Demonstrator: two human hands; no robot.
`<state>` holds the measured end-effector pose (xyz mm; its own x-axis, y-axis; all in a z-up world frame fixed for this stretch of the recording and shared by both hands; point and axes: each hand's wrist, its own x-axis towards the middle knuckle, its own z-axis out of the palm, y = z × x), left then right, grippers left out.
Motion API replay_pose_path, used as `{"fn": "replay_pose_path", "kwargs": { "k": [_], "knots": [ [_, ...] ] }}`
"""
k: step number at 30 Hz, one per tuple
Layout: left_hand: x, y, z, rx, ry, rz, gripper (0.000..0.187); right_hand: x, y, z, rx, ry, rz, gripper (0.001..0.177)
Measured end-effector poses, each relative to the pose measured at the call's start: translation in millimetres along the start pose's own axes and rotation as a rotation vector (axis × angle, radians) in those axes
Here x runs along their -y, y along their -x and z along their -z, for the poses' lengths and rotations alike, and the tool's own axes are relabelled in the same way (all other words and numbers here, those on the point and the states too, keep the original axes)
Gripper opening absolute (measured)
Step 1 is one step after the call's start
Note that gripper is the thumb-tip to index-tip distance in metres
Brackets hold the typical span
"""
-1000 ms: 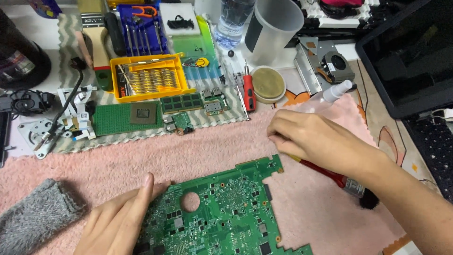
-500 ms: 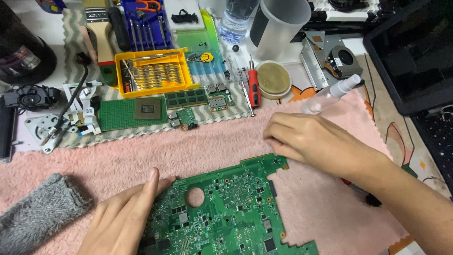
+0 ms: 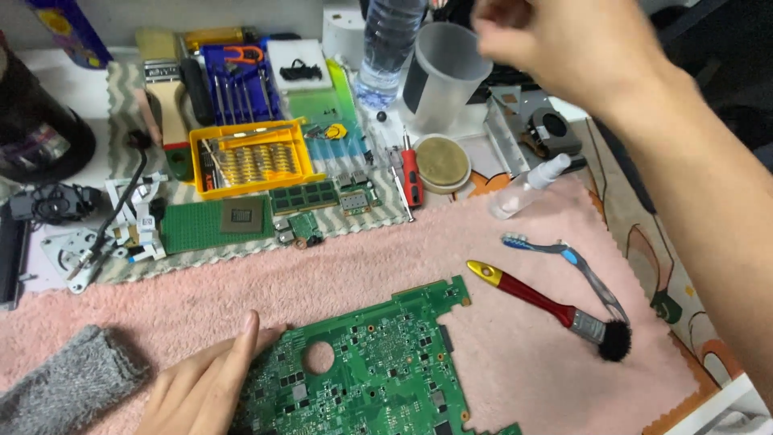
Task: The person cleans a green laptop motherboard using a red-handled brush. They systematically brush dust off the surface, flip the board over to clean the other side, and use a spray bottle to apply liquid before continuing to brush.
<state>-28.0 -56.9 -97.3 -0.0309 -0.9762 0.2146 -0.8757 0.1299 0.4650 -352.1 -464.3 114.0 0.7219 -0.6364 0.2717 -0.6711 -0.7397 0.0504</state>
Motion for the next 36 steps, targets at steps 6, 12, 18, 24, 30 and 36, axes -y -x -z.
{"fn": "replay_pose_path", "kwargs": {
  "k": [6,12,18,24,30,36],
  "knots": [
    [-3,0,-8,-0.080,-0.045,0.047,0.125,13,-19,-7,-0.013,-0.043,0.160,0.019],
    [-9,-9,11,0.000,0.062,-0.033,0.128,84,103,33,-0.286,0.052,0.144,0.018],
    [-22,-13,24,-0.128,0.048,-0.130,0.114,79,133,7,0.114,-0.252,-0.734,0.102],
    [-24,-11,41,0.064,0.122,-0.052,0.141,39,124,-52,0.024,-0.545,-0.608,0.034],
    [-12,-17,37,0.036,0.114,-0.141,0.157,36,126,-52,-0.040,-0.510,-0.577,0.102],
    [-18,-23,43,0.040,0.069,-0.197,0.171,67,165,-48,0.084,-0.779,-0.534,0.034]
  ]
}}
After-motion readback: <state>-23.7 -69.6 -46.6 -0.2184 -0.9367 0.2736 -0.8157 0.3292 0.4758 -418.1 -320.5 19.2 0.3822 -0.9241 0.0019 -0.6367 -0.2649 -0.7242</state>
